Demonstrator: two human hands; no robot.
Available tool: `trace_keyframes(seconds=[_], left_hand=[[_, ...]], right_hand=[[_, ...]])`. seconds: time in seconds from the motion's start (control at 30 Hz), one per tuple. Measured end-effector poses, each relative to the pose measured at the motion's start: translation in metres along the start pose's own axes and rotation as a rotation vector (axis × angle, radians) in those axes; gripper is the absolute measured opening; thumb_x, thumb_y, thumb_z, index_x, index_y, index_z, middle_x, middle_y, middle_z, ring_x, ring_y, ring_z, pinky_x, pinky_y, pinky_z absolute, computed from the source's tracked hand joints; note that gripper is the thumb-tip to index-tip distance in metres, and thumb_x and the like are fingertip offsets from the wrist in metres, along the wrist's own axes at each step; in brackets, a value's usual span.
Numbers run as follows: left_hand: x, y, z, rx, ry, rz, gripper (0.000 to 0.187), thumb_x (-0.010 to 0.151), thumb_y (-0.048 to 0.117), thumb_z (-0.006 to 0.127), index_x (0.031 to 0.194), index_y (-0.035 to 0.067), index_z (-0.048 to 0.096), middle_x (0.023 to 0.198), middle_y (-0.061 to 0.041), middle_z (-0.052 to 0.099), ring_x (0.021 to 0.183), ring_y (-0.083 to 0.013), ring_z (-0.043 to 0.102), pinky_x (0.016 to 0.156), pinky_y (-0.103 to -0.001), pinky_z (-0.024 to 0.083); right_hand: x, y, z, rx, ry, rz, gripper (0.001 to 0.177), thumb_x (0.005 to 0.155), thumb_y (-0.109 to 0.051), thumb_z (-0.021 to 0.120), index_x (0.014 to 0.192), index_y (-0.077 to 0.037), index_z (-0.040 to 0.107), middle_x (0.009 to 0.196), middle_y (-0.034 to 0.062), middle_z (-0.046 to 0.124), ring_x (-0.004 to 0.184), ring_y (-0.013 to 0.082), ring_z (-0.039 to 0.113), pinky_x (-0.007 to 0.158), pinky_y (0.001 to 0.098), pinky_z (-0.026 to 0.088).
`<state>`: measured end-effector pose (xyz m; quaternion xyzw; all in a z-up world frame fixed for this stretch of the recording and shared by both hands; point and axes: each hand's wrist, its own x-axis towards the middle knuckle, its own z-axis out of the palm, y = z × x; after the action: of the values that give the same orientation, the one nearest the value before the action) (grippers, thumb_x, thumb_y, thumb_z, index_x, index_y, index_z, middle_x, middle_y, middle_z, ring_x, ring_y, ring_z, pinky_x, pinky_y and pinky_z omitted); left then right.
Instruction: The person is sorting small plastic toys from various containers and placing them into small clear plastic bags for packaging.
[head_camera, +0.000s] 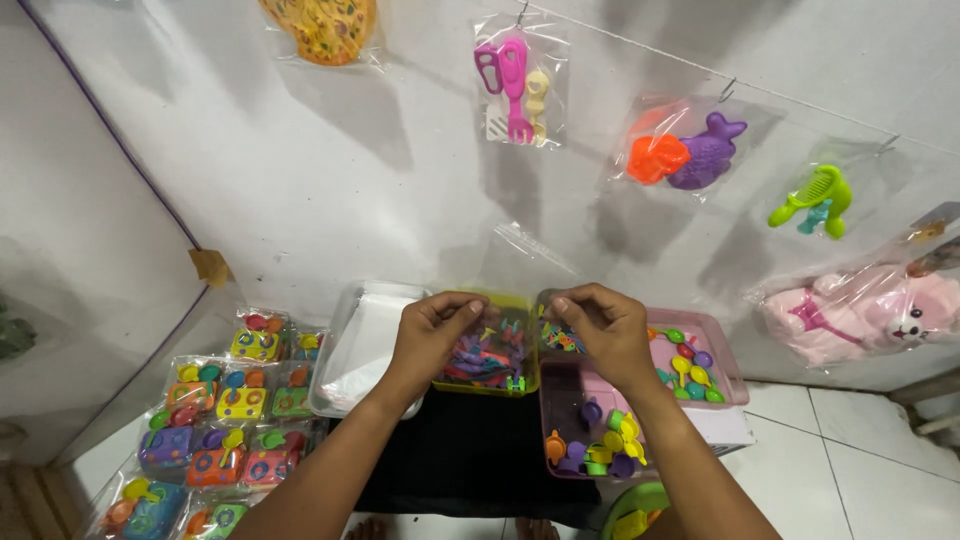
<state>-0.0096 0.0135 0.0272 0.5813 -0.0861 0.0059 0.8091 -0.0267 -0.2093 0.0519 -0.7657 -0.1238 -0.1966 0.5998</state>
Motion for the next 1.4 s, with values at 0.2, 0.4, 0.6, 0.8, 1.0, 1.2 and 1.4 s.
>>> trace_keyframes(seconds=[0.2, 0.4, 0.6, 0.8, 1.0, 1.2, 1.4], left_hand=[[0.008, -0.014, -0.004, -0.055, 0.024, -0.020, 0.020, 0.094, 0.008, 0.070, 0.108, -0.005, 0.078, 0.089, -0.021, 0.080, 0.084, -0.0235, 0.077, 0.079, -0.036, 0.063], [0.012, -0.030, -0.006, -0.022, -0.090, -0.074, 0.015, 0.093, 0.011, 0.073, 0.101, -0.001, 0.080, 0.076, -0.010, 0.075, 0.072, -0.0143, 0.070, 0.071, -0.029, 0.058], [0.001, -0.027, 0.013, -0.199, -0.286, -0.273, 0.018, 0.086, 0.017, 0.067, 0.087, 0.001, 0.075, 0.068, -0.008, 0.071, 0.065, -0.0152, 0.074, 0.066, -0.028, 0.059], [-0.030, -0.009, 0.029, -0.231, -0.352, -0.294, 0.022, 0.085, 0.010, 0.064, 0.102, 0.000, 0.074, 0.084, -0.009, 0.065, 0.070, -0.0140, 0.057, 0.060, -0.027, 0.046], [-0.001, -0.020, 0.019, -0.153, -0.268, -0.672, 0.077, 0.086, 0.054, 0.063, 0.147, 0.008, 0.059, 0.142, -0.007, 0.061, 0.125, -0.0258, 0.056, 0.093, -0.034, 0.040], [0.009, -0.028, 0.006, -0.205, -0.573, -0.228, 0.105, 0.090, 0.083, 0.033, 0.157, 0.004, 0.041, 0.145, -0.021, 0.060, 0.135, -0.0295, 0.056, 0.113, -0.044, 0.041], [0.010, -0.033, 0.016, -0.120, -0.219, -0.058, 0.036, 0.093, 0.010, 0.073, 0.127, -0.003, 0.071, 0.113, -0.023, 0.078, 0.107, -0.0315, 0.075, 0.094, -0.040, 0.062]], right_hand=[[0.005, 0.004, -0.001, 0.211, 0.063, 0.138, 0.071, 0.112, -0.049, 0.032, 0.098, 0.002, 0.080, 0.085, 0.0179, 0.079, 0.081, 0.0204, 0.075, 0.082, 0.0347, 0.060], [0.009, 0.017, 0.002, 0.285, 0.043, 0.256, 0.024, 0.094, -0.009, 0.064, 0.109, 0.005, 0.077, 0.098, 0.0208, 0.079, 0.092, 0.0225, 0.074, 0.089, 0.0371, 0.058], [-0.002, -0.015, 0.014, 0.281, -0.312, 0.076, 0.041, 0.087, -0.002, 0.070, 0.127, 0.004, 0.069, 0.110, 0.0127, 0.075, 0.107, 0.0175, 0.066, 0.092, 0.0346, 0.055], [-0.001, -0.012, 0.030, 0.458, -0.496, -0.182, 0.018, 0.077, 0.001, 0.087, 0.087, 0.008, 0.074, 0.082, 0.0208, 0.073, 0.083, 0.0313, 0.068, 0.079, 0.0429, 0.054], [0.005, -0.002, 0.015, 0.258, -0.164, -0.087, 0.013, 0.078, 0.002, 0.083, 0.088, 0.006, 0.076, 0.080, 0.0183, 0.076, 0.074, 0.0200, 0.070, 0.069, 0.0321, 0.056], [0.006, 0.004, 0.008, 0.224, 0.114, 0.121, 0.019, 0.082, -0.002, 0.084, 0.098, 0.003, 0.076, 0.083, 0.0136, 0.074, 0.071, 0.0150, 0.069, 0.066, 0.0278, 0.058], [0.004, 0.000, -0.001, 0.209, 0.052, 0.063, 0.016, 0.084, -0.002, 0.082, 0.097, 0.005, 0.076, 0.078, 0.0157, 0.073, 0.070, 0.0166, 0.070, 0.068, 0.0311, 0.060]])
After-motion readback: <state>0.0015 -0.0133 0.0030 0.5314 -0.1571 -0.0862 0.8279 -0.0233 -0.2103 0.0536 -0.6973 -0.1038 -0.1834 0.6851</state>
